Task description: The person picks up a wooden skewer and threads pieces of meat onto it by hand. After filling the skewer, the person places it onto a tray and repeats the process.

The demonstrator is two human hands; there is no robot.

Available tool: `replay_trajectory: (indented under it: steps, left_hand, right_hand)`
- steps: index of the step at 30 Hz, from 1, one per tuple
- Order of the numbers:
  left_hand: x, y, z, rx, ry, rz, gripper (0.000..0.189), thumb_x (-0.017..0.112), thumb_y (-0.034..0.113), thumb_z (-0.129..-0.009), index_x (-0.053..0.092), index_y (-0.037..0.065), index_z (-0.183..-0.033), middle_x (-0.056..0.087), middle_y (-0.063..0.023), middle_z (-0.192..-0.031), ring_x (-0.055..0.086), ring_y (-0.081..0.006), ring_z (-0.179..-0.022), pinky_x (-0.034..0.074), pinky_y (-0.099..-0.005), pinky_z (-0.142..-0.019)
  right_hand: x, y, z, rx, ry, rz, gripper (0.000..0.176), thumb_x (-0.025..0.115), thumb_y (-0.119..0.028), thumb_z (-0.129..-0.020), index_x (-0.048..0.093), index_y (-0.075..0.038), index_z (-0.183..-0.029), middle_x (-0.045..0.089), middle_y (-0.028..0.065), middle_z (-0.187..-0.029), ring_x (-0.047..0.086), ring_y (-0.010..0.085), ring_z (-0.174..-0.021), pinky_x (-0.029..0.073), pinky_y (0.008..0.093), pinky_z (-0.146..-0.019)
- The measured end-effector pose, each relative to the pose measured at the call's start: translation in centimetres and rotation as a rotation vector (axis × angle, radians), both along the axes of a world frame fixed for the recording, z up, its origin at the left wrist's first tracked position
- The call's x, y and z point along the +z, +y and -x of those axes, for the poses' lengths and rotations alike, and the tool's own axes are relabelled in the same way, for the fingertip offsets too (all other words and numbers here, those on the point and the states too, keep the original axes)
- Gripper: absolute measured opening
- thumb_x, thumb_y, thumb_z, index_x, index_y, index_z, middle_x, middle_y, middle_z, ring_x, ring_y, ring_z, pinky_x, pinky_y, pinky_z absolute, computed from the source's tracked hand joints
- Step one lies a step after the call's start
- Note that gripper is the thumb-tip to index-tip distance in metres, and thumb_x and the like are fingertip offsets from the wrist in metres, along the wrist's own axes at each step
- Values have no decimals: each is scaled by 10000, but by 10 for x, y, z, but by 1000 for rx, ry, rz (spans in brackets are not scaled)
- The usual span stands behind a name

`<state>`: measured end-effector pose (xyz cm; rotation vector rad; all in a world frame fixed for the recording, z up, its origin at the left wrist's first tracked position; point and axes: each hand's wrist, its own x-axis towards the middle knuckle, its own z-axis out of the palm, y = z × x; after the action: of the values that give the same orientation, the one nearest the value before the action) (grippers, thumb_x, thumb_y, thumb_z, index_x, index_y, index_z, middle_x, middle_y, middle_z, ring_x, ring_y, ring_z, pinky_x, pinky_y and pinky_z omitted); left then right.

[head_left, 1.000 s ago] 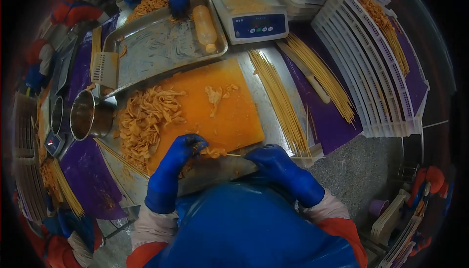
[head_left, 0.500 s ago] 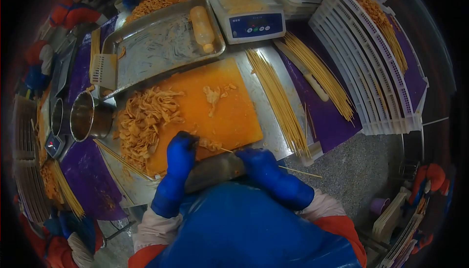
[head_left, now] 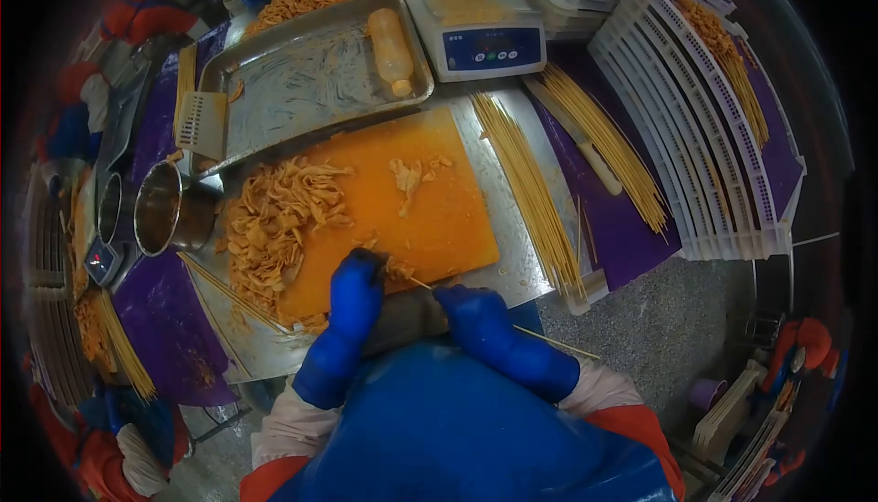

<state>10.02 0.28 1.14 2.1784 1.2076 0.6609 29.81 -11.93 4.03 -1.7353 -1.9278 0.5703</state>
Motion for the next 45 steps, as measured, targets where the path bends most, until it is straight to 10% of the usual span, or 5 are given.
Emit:
replay_trajectory:
  steps: [15,21,30,33,45]
  left_hand:
    - [12,-9,-47,-331,295,-35,129,643,114,-852,703,37,-937,660,-190,-922,647,-389,-865,518,-465,-737]
    - [6,76,-96,-27,-84,-312,69,634,82,-818,671,31,-845,633,-195,-863,627,-409,-805,505,-495,-702]
    - [9,30,3,-159,88,-143,69,676,67,-784,679,41,-848,651,-179,-874,629,-388,-870,511,-464,-721]
    - [22,25,-15,164,-60,-124,57,673,63,-794,681,49,-849,653,-178,-865,629,-387,-864,510,-461,-715]
    - [1,-12,-31,-147,233,-370,74,695,101,-798,700,75,-866,651,-146,-898,620,-356,-865,474,-448,-770]
  right_hand:
    - [-32,-3,-28,-50,128,-29,256,641,-112,-852,673,-69,-1102,698,193,-943,695,380,-803,545,465,-652]
    - [-18,-11,-38,-144,161,-38,183,612,-111,-887,696,-59,-1041,695,205,-885,683,408,-771,546,468,-663]
    - [10,-57,-85,-363,277,100,224,626,-129,-924,702,-31,-1110,714,203,-1012,698,380,-923,551,428,-755]
    - [2,-33,-75,-324,279,-2,221,624,-138,-928,701,-40,-1110,712,208,-990,697,391,-892,548,436,-727]
    - [-13,-37,-72,-220,94,-22,221,625,-126,-913,705,-90,-1116,700,172,-865,692,361,-743,541,430,-639]
